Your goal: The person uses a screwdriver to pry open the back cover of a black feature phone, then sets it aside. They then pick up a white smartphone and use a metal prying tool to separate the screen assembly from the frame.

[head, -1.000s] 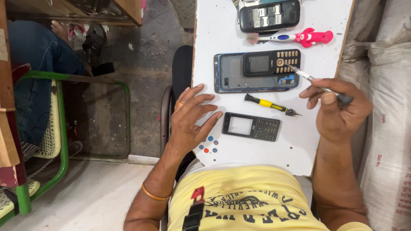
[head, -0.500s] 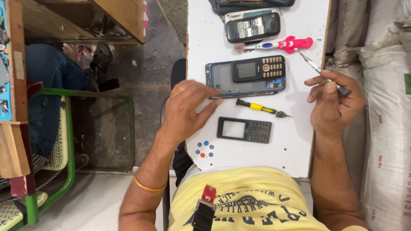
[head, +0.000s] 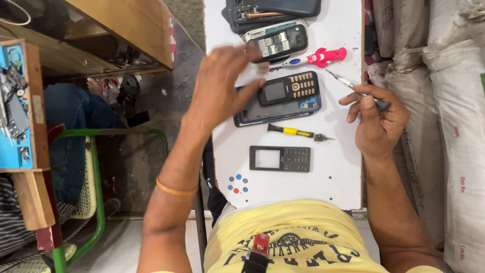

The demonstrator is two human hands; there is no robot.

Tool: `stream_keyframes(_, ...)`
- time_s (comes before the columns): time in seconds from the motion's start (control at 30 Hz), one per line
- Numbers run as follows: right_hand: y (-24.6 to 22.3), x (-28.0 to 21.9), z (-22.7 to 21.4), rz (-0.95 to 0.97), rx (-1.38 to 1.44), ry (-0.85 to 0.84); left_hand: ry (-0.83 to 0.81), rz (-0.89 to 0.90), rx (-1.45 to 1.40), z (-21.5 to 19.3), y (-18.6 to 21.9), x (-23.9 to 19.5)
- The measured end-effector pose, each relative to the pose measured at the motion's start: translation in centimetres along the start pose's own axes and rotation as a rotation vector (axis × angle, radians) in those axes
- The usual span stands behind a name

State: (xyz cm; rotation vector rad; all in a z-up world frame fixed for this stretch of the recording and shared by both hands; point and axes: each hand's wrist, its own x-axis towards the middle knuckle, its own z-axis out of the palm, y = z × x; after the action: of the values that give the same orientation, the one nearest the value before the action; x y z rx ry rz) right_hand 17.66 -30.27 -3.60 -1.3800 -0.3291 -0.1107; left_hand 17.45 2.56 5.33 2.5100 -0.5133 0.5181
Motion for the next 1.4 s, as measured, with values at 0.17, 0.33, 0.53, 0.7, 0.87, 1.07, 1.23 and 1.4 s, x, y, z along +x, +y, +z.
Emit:
stream_keyframes(0.17,0.3,-0.2,-0.1,-0.009,-0.026,-0.024,-0.074,0.024,0.017,2.0,-2.9,2.8)
stream_keyframes(0.33,0.8,-0.2,-0.4,-0.008,-0.043,-0.036,-0.083,-0.005,-0.056,2.8,-4.6,2.8)
stream_keyframes(0.53,1.6,-0.5,-1.1,0.002,-0.016,-0.047,0.024,-0.075,-0.099,3.7,-5.5,1.4)
stream_keyframes(0.7,1.6,-0.4,-1.0,0.01,0.007,-0.036,0.172,-0.218,-0.518,2.9,-5.6,-0.2)
stream_keyframes(0.87,1.6,-0.4,-1.0,0.01,0.006,-0.026,0.419,-0.544,-1.244,3.2,-6.5,-1.7)
stream_keyframes(1.07,1.5,-0.4,-0.8,0.021,0.013,-0.016,0.56,-0.652,-1.503,3.6,-7.4,-2.8)
stream_keyframes(1.23,1.4,-0.2,-0.7,0.024,0.018,-0.013,0.557,-0.585,-1.421,3.9,-7.6,-2.8)
stream_keyframes(1.4,1.3,-0.1,-0.6,0.02,0.021,-0.018,0.448,-0.545,-1.139,3.6,-6.4,-1.7)
